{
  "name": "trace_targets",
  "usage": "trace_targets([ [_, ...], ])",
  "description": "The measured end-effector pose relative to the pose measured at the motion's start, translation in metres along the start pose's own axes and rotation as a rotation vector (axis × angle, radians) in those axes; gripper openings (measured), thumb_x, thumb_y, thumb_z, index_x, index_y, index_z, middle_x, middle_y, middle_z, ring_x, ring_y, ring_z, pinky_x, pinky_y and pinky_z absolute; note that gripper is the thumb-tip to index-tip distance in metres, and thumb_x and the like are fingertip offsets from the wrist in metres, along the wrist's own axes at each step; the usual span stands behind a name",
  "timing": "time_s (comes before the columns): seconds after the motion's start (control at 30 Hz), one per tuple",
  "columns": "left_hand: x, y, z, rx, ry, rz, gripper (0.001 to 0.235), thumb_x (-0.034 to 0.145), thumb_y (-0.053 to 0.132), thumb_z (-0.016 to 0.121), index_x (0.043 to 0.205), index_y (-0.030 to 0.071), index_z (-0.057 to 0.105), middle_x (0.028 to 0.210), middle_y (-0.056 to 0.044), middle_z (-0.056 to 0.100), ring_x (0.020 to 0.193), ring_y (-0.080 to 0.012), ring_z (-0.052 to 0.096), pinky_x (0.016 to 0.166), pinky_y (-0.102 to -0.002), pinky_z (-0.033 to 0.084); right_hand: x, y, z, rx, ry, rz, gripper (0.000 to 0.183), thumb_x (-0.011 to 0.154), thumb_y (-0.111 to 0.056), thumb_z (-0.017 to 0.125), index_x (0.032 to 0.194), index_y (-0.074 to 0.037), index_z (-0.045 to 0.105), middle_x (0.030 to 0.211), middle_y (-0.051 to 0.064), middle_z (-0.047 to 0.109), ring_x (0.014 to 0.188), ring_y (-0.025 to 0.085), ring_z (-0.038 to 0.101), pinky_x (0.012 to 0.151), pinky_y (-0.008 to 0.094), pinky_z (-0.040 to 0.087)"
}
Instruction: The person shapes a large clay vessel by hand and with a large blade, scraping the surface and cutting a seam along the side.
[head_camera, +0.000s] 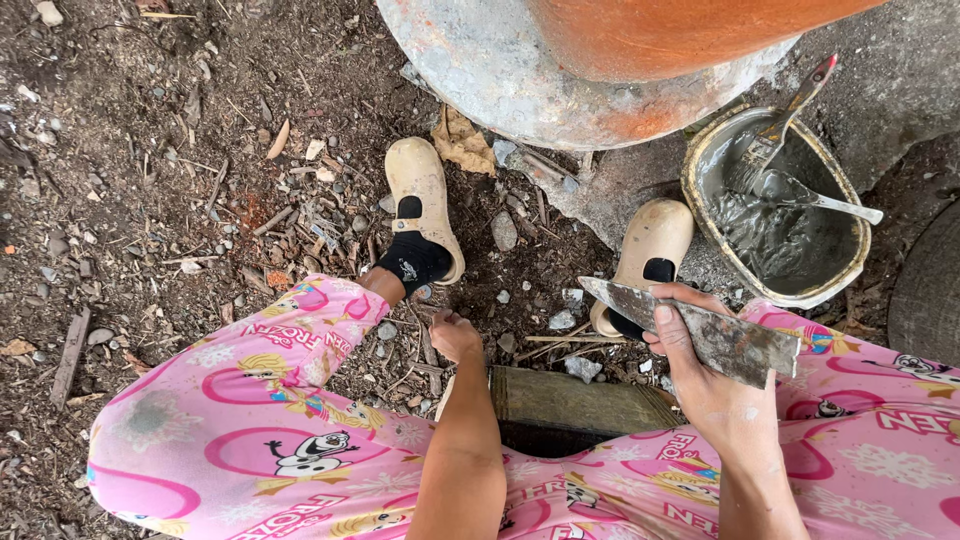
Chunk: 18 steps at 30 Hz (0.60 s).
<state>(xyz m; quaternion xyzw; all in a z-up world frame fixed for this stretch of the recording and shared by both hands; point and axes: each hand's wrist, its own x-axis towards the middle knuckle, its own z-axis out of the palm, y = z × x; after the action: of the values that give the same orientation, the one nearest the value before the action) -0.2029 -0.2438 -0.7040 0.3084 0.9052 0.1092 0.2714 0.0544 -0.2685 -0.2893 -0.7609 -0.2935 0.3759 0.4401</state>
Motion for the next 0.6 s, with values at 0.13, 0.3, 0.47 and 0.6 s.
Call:
trace_targets([
  [0.13,-0.003,-0.003,0.001,-0.558,0.1,-0.309,0.019,0.099,0.023,0.064,0.099,0.004,0.064,0.097,-0.016,0.067,0.085,-0.0337,0.065,0.082,-0.052,0.051,-0.003,-0.001,-0.002,0.024,-0.009,-0.033,0.024,0.103,-0.014,0.063,0.121,0.0,0.069,0.1,0.008,0.073,0.081,0.012,0.071,0.072,0.027,0.06],
  [0.3,-0.016,0.056,-0.008,-0.115,-0.052,0.212,0.011,0.09,0.009,0.065,0.098,0.002,0.063,0.095,-0.017,0.064,0.082,-0.0387,0.066,0.075,-0.049,0.054,-0.004,-0.015,-0.017,-0.093,0.052,-0.158,0.021,0.104,-0.016,0.062,0.117,-0.003,0.073,0.095,0.008,0.072,0.064,0.013,0.063,0.059,0.027,0.051],
  [0.47,-0.077,0.152,-0.069,-0.727,-0.414,0.46,0.005,0.094,0.005,0.066,0.091,0.001,0.067,0.073,-0.008,0.068,0.065,-0.0188,0.063,0.06,-0.034,0.052,-0.012,-0.028,-0.066,0.027,0.259,-0.096,0.023,0.103,-0.017,0.059,0.116,-0.003,0.072,0.09,0.009,0.069,0.07,0.014,0.061,0.061,0.032,0.054],
  [0.6,-0.104,0.249,-0.178,-0.987,-0.711,0.378,0.008,0.088,0.0,0.069,0.094,-0.002,0.074,0.076,-0.012,0.076,0.067,-0.0193,0.073,0.06,-0.032,0.057,0.013,-0.048,-0.093,0.13,0.416,-0.237,0.026,0.1,-0.016,0.061,0.122,-0.005,0.068,0.092,0.01,0.07,0.074,0.016,0.062,0.065,0.034,0.055],
])
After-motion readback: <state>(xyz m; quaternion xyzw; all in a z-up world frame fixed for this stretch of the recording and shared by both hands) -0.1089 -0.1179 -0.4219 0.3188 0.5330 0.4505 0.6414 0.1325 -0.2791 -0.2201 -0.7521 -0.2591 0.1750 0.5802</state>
